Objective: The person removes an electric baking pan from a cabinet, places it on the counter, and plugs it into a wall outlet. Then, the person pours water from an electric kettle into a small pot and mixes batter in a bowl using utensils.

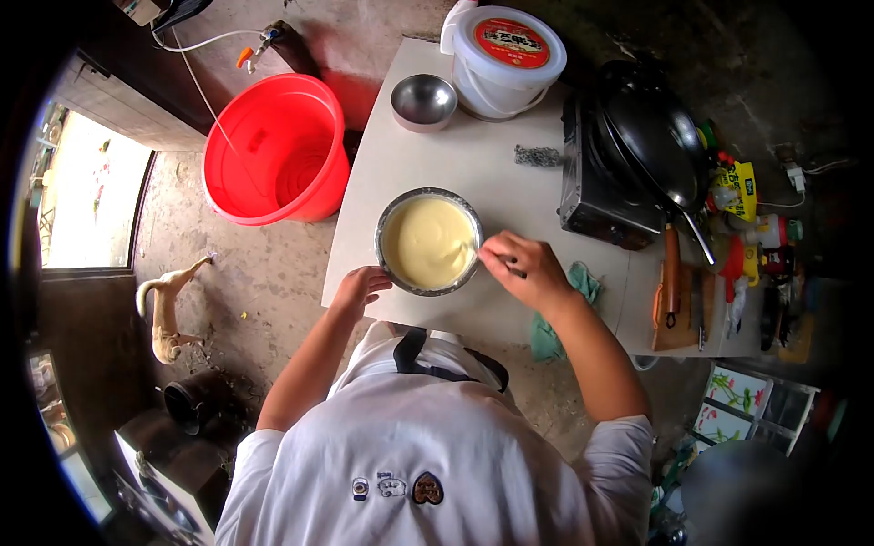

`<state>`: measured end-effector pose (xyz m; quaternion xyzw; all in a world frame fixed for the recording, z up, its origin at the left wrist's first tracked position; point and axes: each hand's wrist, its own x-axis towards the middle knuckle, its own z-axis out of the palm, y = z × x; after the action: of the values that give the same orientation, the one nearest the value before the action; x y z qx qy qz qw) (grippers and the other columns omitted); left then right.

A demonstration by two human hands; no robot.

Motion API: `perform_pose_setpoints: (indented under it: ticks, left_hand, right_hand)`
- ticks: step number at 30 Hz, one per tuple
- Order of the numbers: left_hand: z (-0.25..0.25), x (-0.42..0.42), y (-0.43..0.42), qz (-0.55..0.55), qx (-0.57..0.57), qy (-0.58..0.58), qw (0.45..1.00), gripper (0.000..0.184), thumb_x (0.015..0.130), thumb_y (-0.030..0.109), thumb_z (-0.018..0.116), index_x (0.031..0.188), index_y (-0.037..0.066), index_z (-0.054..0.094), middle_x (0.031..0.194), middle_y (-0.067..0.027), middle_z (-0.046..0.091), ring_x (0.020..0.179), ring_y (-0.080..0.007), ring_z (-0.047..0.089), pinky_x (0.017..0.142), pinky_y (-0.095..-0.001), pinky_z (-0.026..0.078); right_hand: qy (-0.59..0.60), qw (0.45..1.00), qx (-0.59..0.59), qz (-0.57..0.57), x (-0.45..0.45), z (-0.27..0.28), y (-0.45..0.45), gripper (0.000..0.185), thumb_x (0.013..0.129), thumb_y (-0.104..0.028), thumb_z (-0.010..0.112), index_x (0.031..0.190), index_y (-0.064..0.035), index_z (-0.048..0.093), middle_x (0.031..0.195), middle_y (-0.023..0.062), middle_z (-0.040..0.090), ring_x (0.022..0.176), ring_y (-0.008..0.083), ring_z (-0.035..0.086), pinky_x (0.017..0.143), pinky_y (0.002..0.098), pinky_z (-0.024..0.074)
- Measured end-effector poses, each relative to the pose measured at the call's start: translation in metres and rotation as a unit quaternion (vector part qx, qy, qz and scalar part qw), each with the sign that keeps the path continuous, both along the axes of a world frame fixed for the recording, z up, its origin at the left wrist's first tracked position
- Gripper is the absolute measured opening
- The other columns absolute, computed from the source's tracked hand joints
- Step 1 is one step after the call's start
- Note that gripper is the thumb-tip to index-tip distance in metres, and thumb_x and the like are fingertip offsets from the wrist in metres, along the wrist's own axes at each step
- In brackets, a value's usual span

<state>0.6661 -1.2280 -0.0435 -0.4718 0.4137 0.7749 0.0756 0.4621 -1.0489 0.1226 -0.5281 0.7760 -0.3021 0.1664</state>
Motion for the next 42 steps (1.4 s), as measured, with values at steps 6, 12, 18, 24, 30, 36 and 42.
perform_pose_setpoints:
  ticks: [6, 12, 18, 24, 30, 36, 42]
  left_hand:
    - [0.006, 0.001, 0.001, -0.018, -0.013, 0.003, 1.0, 0.031, 0.078, 0.028, 0.044, 0.098, 0.009, 0.058, 0.097, -0.0038, 0.062, 0.092, -0.0165, 0.056, 0.081, -0.0369, 0.032]
    - [0.011, 0.001, 0.003, -0.014, -0.022, 0.019, 0.999, 0.034, 0.08, 0.023, 0.04, 0.106, 0.007, 0.053, 0.095, -0.0068, 0.062, 0.09, -0.0181, 0.058, 0.078, -0.038, 0.033]
    - [0.015, 0.001, 0.002, -0.016, -0.018, 0.028, 0.999, 0.034, 0.078, 0.017, 0.038, 0.108, 0.007, 0.05, 0.095, -0.0075, 0.062, 0.09, -0.0176, 0.058, 0.075, -0.0353, 0.033]
    - [0.016, 0.0, 0.005, -0.009, -0.029, 0.035, 0.999, 0.035, 0.077, 0.012, 0.036, 0.108, 0.005, 0.051, 0.094, -0.0101, 0.062, 0.09, -0.02, 0.059, 0.076, -0.0373, 0.034]
    - [0.015, 0.0, 0.0, -0.032, 0.0, 0.024, 0.999, 0.032, 0.079, 0.017, 0.04, 0.109, 0.009, 0.048, 0.098, -0.0069, 0.062, 0.094, -0.0173, 0.057, 0.08, -0.0354, 0.031]
    - [0.022, -0.002, 0.002, -0.025, -0.027, 0.014, 0.999, 0.033, 0.08, 0.014, 0.037, 0.109, 0.006, 0.049, 0.096, -0.0107, 0.062, 0.089, -0.021, 0.06, 0.076, -0.037, 0.034]
    - [0.008, -0.003, 0.001, -0.058, -0.04, 0.04, 0.997, 0.031, 0.084, 0.021, 0.04, 0.111, 0.009, 0.047, 0.098, -0.0066, 0.062, 0.093, -0.0177, 0.058, 0.078, -0.0366, 0.033]
  right_hand:
    - [-0.021, 0.999, -0.026, -0.039, 0.015, 0.008, -0.003, 0.005, 0.079, -0.01, 0.057, 0.08, -0.0062, 0.055, 0.072, 0.0098, 0.055, 0.059, 0.0265, 0.055, 0.051, 0.0328, 0.0447]
    - [-0.081, 0.995, -0.054, 0.023, 0.077, -0.018, -0.018, 0.005, 0.078, -0.008, 0.057, 0.081, -0.0044, 0.056, 0.072, 0.0106, 0.056, 0.062, 0.0277, 0.057, 0.053, 0.0329, 0.0457]
    - [0.022, 0.995, -0.089, 0.027, 0.039, -0.066, -0.022, 0.006, 0.078, -0.008, 0.057, 0.083, -0.0046, 0.055, 0.072, 0.0088, 0.057, 0.062, 0.0264, 0.058, 0.054, 0.0333, 0.0475]
    - [0.032, 0.983, -0.13, 0.126, 0.049, -0.074, -0.012, 0.007, 0.075, -0.008, 0.06, 0.08, -0.0065, 0.057, 0.073, 0.0063, 0.058, 0.058, 0.0235, 0.058, 0.051, 0.0323, 0.0471]
    - [0.075, 0.985, -0.114, 0.108, 0.058, -0.072, -0.005, 0.009, 0.073, -0.007, 0.061, 0.08, -0.006, 0.056, 0.072, 0.0056, 0.055, 0.058, 0.0236, 0.057, 0.049, 0.0317, 0.0462]
    - [0.021, 0.991, -0.078, 0.108, 0.047, -0.072, 0.009, 0.01, 0.072, -0.007, 0.057, 0.082, -0.0071, 0.055, 0.078, 0.0058, 0.056, 0.063, 0.0231, 0.057, 0.052, 0.0324, 0.0466]
    - [0.099, 0.985, -0.113, 0.09, 0.038, -0.079, 0.003, 0.009, 0.069, -0.007, 0.057, 0.078, -0.0081, 0.056, 0.074, 0.0055, 0.056, 0.064, 0.0225, 0.057, 0.053, 0.0321, 0.0467]
